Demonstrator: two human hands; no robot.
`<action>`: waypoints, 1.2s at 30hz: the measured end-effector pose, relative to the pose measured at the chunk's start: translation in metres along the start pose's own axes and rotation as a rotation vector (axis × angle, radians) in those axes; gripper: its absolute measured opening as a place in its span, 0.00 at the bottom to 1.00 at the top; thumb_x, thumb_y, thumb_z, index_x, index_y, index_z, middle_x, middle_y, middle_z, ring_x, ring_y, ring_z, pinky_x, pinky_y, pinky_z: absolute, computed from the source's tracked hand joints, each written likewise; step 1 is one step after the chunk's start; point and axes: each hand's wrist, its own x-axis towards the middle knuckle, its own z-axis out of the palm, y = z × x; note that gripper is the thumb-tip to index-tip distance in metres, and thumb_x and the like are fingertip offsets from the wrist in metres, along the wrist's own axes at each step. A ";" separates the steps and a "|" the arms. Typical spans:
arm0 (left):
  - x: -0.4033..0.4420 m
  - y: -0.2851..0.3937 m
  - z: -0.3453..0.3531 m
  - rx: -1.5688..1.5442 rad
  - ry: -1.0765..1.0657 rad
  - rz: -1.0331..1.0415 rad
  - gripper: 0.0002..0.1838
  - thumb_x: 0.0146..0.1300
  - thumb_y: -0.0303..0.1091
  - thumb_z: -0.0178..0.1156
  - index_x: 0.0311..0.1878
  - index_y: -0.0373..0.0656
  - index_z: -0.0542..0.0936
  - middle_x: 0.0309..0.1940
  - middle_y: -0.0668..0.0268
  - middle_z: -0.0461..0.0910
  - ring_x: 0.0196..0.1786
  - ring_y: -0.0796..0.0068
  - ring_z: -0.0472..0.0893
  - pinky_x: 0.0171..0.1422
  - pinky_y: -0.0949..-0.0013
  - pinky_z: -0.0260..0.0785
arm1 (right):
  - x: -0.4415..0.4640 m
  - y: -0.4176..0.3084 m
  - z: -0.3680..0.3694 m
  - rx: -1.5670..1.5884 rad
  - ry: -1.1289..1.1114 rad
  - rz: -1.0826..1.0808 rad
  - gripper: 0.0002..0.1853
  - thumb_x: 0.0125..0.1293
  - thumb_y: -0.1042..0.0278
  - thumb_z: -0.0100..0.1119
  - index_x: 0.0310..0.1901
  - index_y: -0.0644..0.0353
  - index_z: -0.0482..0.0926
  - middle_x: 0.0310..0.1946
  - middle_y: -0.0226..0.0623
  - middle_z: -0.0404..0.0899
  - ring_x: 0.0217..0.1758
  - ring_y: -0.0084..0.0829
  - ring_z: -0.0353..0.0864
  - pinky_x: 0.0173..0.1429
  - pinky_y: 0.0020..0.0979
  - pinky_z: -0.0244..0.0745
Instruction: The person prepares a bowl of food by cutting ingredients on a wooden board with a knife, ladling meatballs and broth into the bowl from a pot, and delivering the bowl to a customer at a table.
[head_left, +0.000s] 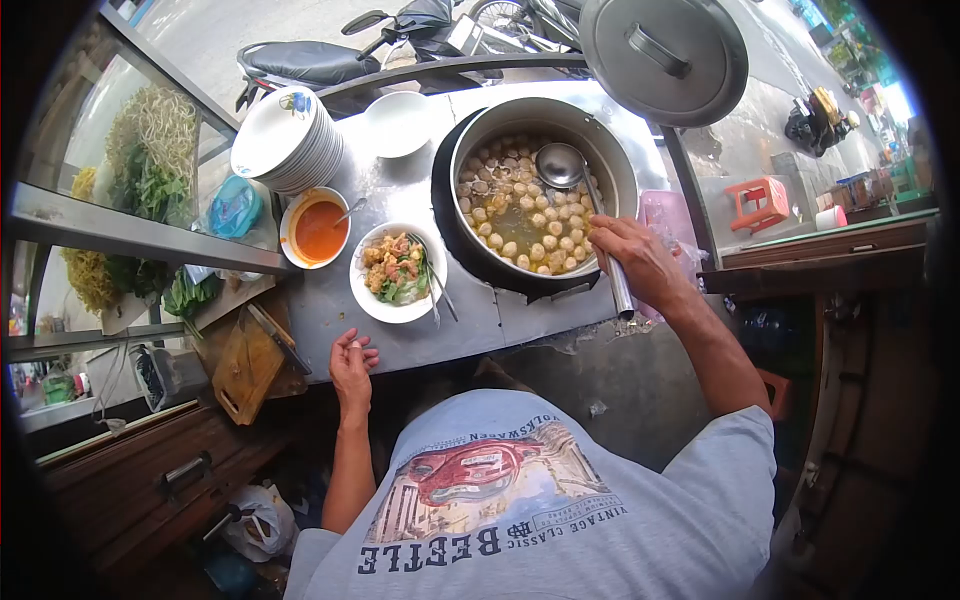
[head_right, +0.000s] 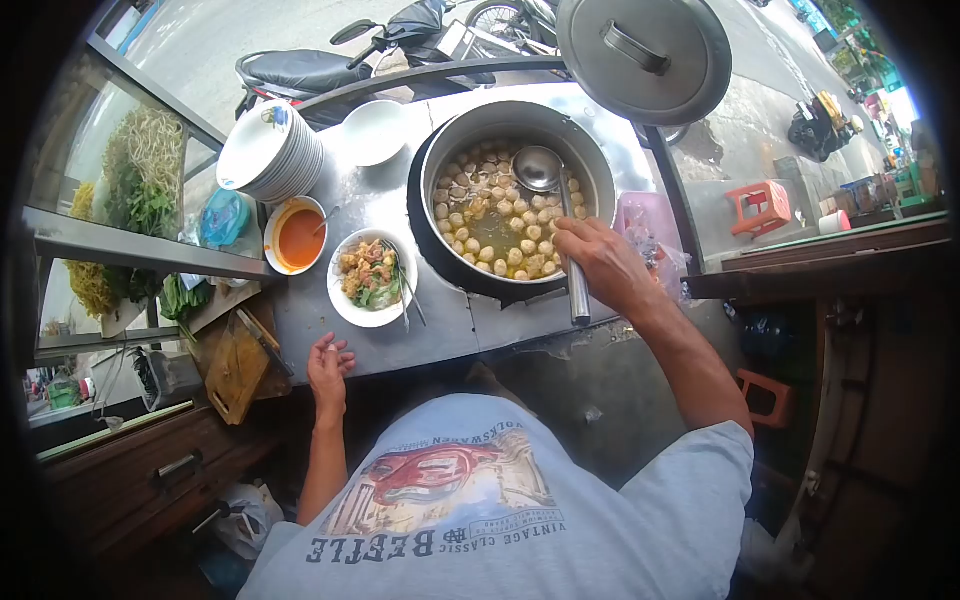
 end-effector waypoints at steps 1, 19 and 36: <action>-0.001 0.000 0.002 0.001 0.002 -0.007 0.18 0.76 0.34 0.49 0.63 0.35 0.70 0.50 0.55 0.79 0.40 0.75 0.80 0.45 0.72 0.77 | -0.001 0.001 0.002 0.013 -0.034 0.003 0.08 0.61 0.77 0.57 0.42 0.65 0.78 0.52 0.46 0.80 0.53 0.46 0.80 0.57 0.41 0.76; -0.001 -0.006 0.005 0.008 0.027 -0.004 0.17 0.76 0.35 0.49 0.61 0.36 0.72 0.49 0.56 0.79 0.39 0.75 0.80 0.44 0.73 0.77 | 0.040 0.033 -0.006 0.732 0.408 0.570 0.16 0.75 0.59 0.56 0.40 0.68 0.81 0.25 0.35 0.82 0.28 0.22 0.82 0.33 0.26 0.77; -0.002 0.000 0.013 0.063 0.037 -0.029 0.15 0.76 0.34 0.49 0.58 0.35 0.74 0.47 0.57 0.80 0.38 0.76 0.80 0.43 0.73 0.77 | 0.000 -0.031 -0.033 0.071 -0.180 -0.105 0.05 0.59 0.76 0.59 0.38 0.61 0.77 0.52 0.41 0.81 0.50 0.43 0.78 0.57 0.40 0.74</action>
